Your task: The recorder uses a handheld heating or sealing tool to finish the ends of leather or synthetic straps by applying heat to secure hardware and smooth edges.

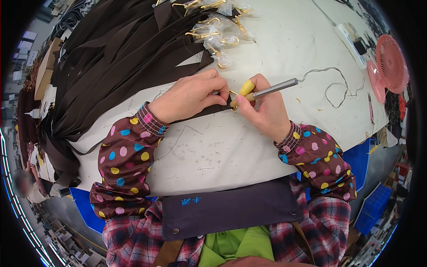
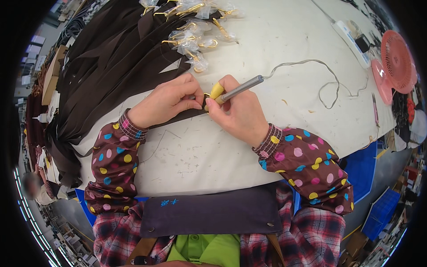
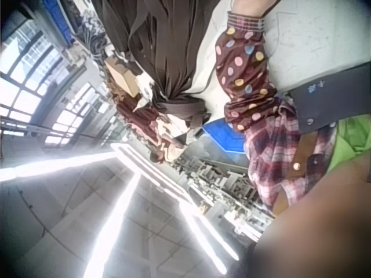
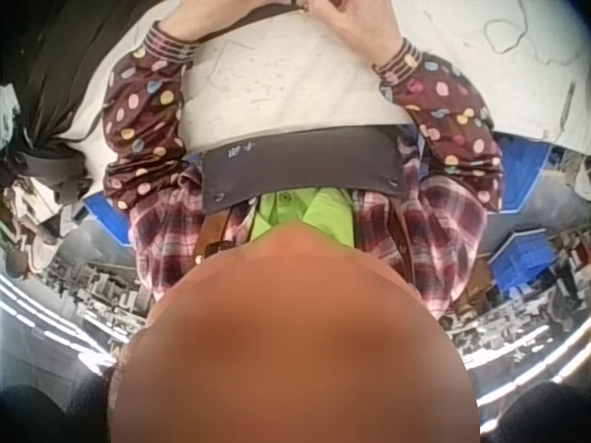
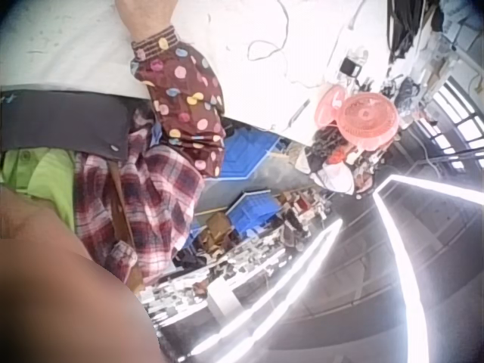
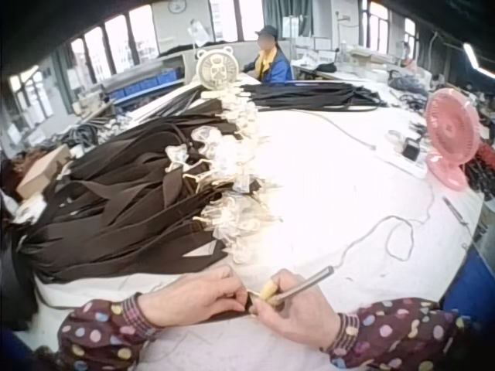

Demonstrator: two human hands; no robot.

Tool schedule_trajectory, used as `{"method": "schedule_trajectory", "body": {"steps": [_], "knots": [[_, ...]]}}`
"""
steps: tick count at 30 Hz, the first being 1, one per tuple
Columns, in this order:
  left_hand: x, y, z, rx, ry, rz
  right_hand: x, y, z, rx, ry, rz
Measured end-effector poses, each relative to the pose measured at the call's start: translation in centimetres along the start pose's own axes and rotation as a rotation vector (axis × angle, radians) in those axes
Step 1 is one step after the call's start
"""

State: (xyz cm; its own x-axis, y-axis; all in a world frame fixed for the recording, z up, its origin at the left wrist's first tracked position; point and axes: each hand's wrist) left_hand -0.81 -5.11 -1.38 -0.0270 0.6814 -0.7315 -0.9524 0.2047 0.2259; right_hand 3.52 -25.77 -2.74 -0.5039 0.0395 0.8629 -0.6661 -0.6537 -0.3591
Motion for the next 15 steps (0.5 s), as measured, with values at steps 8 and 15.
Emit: {"method": "schedule_trajectory", "body": {"steps": [8,15], "knots": [[0.20,-0.01,0.03,-0.010,0.064,0.019,-0.68,0.10,-0.19,-0.055,-0.061,0.028],[-0.12,0.11,0.10,-0.008,0.057,0.042,-0.29,-0.02,0.04,-0.053,-0.053,0.069]]}}
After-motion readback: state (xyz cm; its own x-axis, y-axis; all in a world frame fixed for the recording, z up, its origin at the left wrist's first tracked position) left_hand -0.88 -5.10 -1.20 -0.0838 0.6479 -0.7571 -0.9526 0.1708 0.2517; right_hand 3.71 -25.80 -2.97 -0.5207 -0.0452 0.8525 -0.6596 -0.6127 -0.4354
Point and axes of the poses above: each hand's wrist, its own y-axis away from the middle knuckle, its own z-axis out of the back of the hand, x = y × z, and after that the axes turned 15 degrees about z, right-handed
